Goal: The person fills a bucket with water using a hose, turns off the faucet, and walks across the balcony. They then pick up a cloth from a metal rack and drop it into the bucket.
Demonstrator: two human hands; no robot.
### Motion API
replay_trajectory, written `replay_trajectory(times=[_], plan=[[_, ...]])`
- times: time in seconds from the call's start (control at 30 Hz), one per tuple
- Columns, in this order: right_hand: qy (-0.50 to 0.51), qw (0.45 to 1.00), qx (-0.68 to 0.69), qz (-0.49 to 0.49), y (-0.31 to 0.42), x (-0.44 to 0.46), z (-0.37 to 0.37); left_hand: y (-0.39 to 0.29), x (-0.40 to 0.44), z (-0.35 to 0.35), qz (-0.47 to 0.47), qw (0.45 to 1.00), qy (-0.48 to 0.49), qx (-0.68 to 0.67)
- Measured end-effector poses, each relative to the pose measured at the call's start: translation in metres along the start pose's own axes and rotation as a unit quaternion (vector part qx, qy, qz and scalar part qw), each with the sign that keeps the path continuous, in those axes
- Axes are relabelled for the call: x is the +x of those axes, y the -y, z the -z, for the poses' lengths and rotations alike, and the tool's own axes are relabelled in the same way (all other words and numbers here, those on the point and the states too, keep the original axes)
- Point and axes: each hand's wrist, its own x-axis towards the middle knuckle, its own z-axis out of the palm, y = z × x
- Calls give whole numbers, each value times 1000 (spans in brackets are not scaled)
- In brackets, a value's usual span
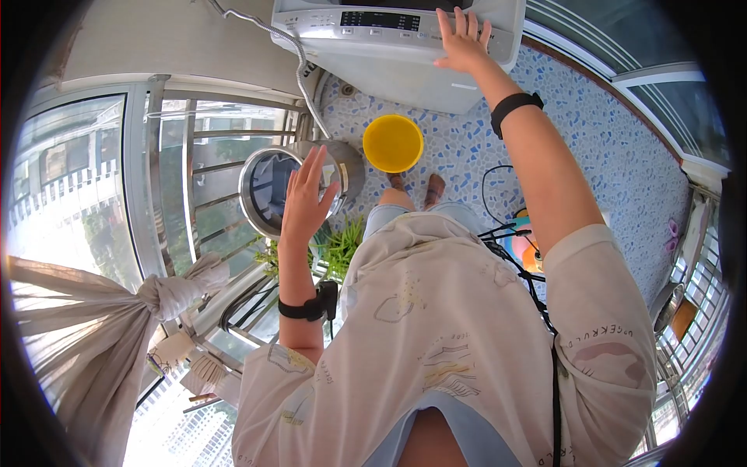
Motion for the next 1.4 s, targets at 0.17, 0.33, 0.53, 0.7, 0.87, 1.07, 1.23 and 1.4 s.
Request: replay_trajectory(times=[0.17, 0.33, 0.53, 0.7, 0.87, 1.07, 1.23, 1.4], plan=[[23, 1000, -6, -19, 3, 1, 4, -1, 4, 2, -4, 1000, -5, 8], [18, 999, -23, -18, 1, 5, -2, 0, 2, 1, 2, 1000, -5, 4], [48, 998, -29, -26, 5, 2, 10, -1, 1, -5, -6, 1000, -2, 5], [43, 998, -15, -38, 6, 2, 7, -6, 0, -3, 3, 1000, 1, 5], [39, 998, -21, -34, 5, 3, 4, -4, 6, -1, -1, 1000, 17, 14], [28, 998, -57, -28, 4, 8, 0, 0, 14, -1, -4, 1000, 22, 8], [31, 994, -101, -37, 4, 9, 0, 2, 26, 0, -19, 999, 30, -2], [0, 1000, -12, -20, 7, 0, 1, 7, 42, -2, -50, 998, 30, -2]])
